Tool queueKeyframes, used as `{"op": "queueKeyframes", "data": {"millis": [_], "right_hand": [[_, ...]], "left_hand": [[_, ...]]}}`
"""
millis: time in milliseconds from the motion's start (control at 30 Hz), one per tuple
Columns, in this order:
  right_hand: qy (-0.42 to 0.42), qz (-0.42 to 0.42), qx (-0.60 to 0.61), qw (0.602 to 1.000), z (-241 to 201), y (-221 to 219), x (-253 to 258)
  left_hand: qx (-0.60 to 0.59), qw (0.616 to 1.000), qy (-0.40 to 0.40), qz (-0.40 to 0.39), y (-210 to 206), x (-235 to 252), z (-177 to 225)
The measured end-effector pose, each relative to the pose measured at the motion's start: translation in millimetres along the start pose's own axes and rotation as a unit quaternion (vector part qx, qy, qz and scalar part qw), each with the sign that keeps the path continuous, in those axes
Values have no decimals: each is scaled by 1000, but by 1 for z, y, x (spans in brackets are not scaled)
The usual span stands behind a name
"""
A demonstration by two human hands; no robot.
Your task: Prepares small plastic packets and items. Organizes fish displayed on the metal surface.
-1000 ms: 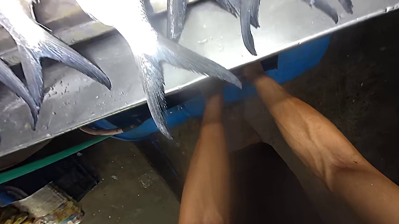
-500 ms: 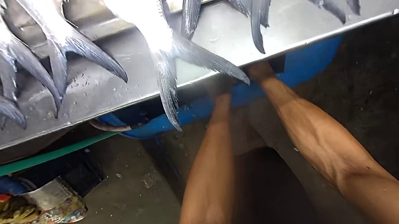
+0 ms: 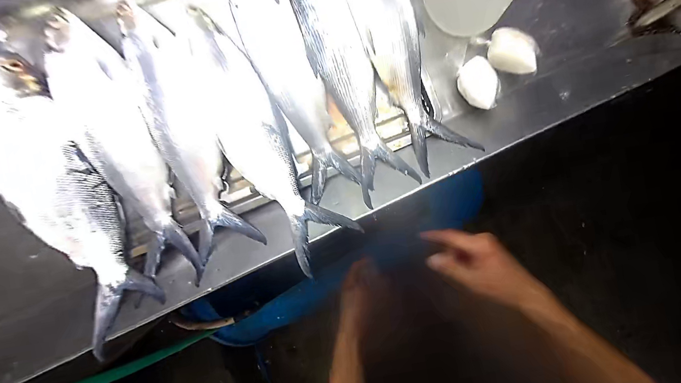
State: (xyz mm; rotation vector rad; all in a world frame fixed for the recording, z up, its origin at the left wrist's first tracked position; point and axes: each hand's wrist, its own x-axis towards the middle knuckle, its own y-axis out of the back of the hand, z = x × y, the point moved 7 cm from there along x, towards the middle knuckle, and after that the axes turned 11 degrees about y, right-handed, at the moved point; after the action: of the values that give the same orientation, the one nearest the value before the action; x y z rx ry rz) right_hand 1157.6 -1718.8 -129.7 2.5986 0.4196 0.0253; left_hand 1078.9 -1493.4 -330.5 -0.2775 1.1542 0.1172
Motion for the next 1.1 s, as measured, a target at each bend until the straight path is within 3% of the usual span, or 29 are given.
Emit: {"op": "queueKeyframes", "data": {"millis": [67,100,167,267,333,433,533,633,700,800,933,1000,1100], "right_hand": [[81,161,-143,973,-29,92,14],[82,198,-218,952,-30,126,28],[24,159,-305,939,-10,159,75],[-68,69,-344,934,41,146,134],[-73,68,-356,929,50,137,149],[-53,103,-338,934,40,142,139],[-1,137,-266,954,5,146,95],[58,64,-179,980,-50,103,14],[52,-22,-97,994,-82,39,-44],[43,-98,-16,994,-89,-69,-110],[57,-142,-2,988,-81,-150,-159],[47,-203,26,978,-79,-170,-161],[87,-203,10,975,-68,-180,-150]], "left_hand": [[55,998,-34,5,19,-17,-3],[76,996,-51,3,28,-26,-2],[86,994,-62,-14,40,-46,-1],[60,996,-60,-30,53,-69,-5],[58,996,-61,-26,56,-77,-5],[61,995,-66,-31,54,-92,-12],[98,985,-131,-57,48,-113,-9],[120,971,-180,-104,33,-146,-6],[142,959,-196,-145,24,-170,-7],[207,934,-231,-177,12,-204,-15],[257,946,-188,-54,39,-223,-54],[255,953,-160,24,59,-225,-66],[272,945,-133,123,64,-217,-71]]}}
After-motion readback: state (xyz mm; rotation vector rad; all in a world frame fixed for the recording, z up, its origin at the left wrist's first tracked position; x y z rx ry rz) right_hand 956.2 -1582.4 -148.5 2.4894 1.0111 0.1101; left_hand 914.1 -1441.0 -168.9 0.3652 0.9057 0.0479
